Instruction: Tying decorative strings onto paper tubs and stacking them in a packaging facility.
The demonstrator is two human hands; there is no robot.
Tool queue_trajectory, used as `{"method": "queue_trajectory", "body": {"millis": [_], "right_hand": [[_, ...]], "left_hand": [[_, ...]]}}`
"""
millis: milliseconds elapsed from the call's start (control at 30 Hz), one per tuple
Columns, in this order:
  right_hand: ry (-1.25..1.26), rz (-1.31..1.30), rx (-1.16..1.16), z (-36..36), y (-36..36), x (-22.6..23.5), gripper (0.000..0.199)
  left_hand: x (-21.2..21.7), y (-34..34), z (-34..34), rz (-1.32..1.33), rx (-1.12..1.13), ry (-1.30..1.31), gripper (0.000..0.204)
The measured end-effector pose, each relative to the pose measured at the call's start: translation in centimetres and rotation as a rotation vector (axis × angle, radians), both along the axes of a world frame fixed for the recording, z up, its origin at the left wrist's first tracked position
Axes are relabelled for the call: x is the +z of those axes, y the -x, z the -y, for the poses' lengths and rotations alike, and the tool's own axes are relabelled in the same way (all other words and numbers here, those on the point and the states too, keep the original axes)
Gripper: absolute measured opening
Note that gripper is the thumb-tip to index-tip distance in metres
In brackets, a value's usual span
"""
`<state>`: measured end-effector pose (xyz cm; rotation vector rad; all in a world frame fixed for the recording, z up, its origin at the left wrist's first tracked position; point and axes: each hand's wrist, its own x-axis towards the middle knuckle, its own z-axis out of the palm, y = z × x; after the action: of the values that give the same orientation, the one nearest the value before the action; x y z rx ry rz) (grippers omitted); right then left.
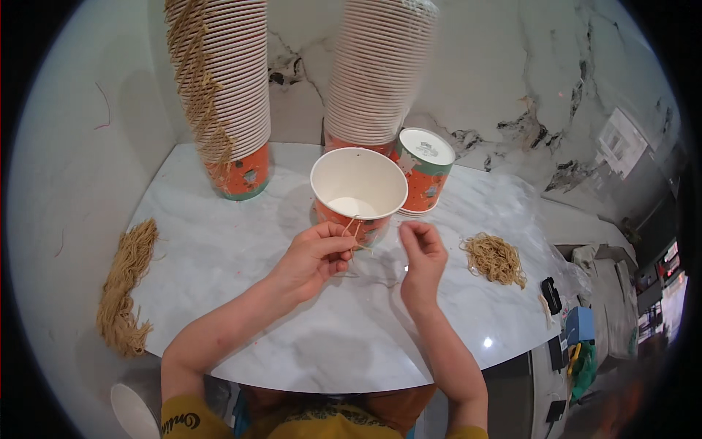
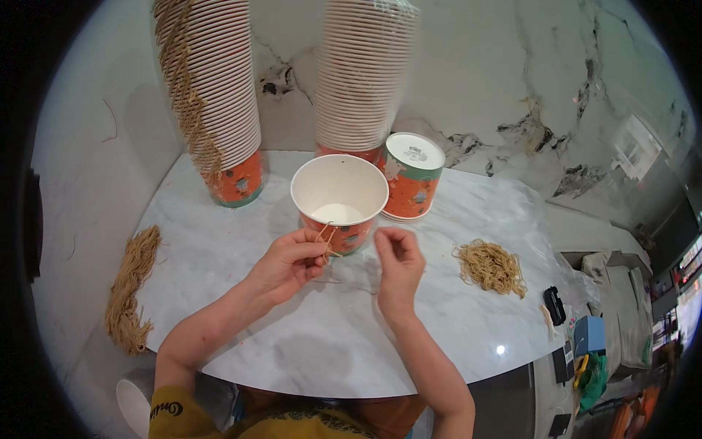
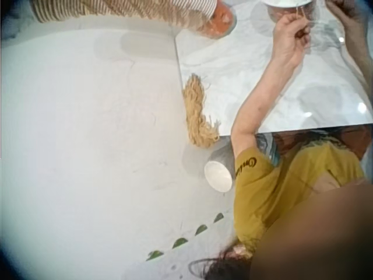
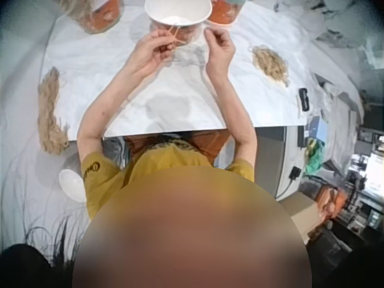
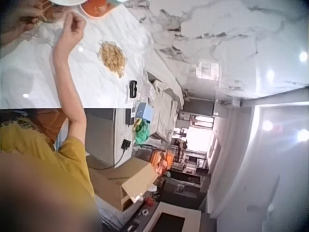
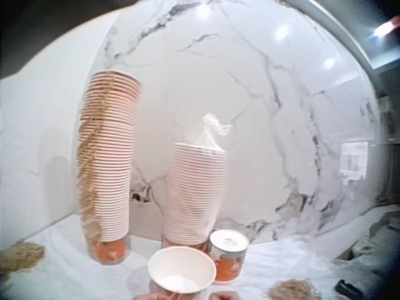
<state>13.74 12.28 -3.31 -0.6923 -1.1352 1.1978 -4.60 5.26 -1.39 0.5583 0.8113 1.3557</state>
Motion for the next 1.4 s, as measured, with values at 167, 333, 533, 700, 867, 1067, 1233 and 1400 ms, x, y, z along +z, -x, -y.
{"method": "queue_trajectory", "body": {"millis": [167, 333, 533, 700, 867, 1067, 1233, 1400], "right_hand": [[-0.15, 0.007, -0.282, -3.1, -2.6, 1.0, 0.011], [-0.167, 0.06, -0.431, -5.1, -4.7, 1.8, 0.044], [-0.301, 0.123, -0.797, -8.0, -9.5, 2.7, 0.054], [-0.405, 0.022, -0.997, -9.2, -13.7, 3.8, 0.053], [-0.405, -0.073, -1.139, -9.7, -18.2, 4.5, 0.052], [-0.42, 0.098, -1.069, -8.5, -14.4, 4.5, 0.02], [-0.675, 0.545, -0.346, -2.2, -3.7, 2.1, 0.01], [-0.473, 0.374, 0.115, 2.8, 0.4, -0.2, 0.016]], "left_hand": [[0.4, -0.1, 0.3, -0.056, -0.003, 0.008, 0.011], [0.7, -0.5, 0.6, -0.108, 0.009, -0.004, 0.011], [1.3, -0.6, 0.6, -0.129, 0.01, -0.001, 0.008], [1.1, -0.6, 0.7, -0.131, 0.022, 0.009, 0.008], [1.2, -0.6, 0.8, -0.122, 0.004, -0.015, 0.008], [1.6, -0.2, 0.6, -0.067, -0.019, 0.028, 0.008], [0.9, 0.8, 0.5, 0.113, -0.074, 0.001, 0.011], [0.6, 0.0, 0.4, 0.189, -0.112, 0.012, 0.01]]}}
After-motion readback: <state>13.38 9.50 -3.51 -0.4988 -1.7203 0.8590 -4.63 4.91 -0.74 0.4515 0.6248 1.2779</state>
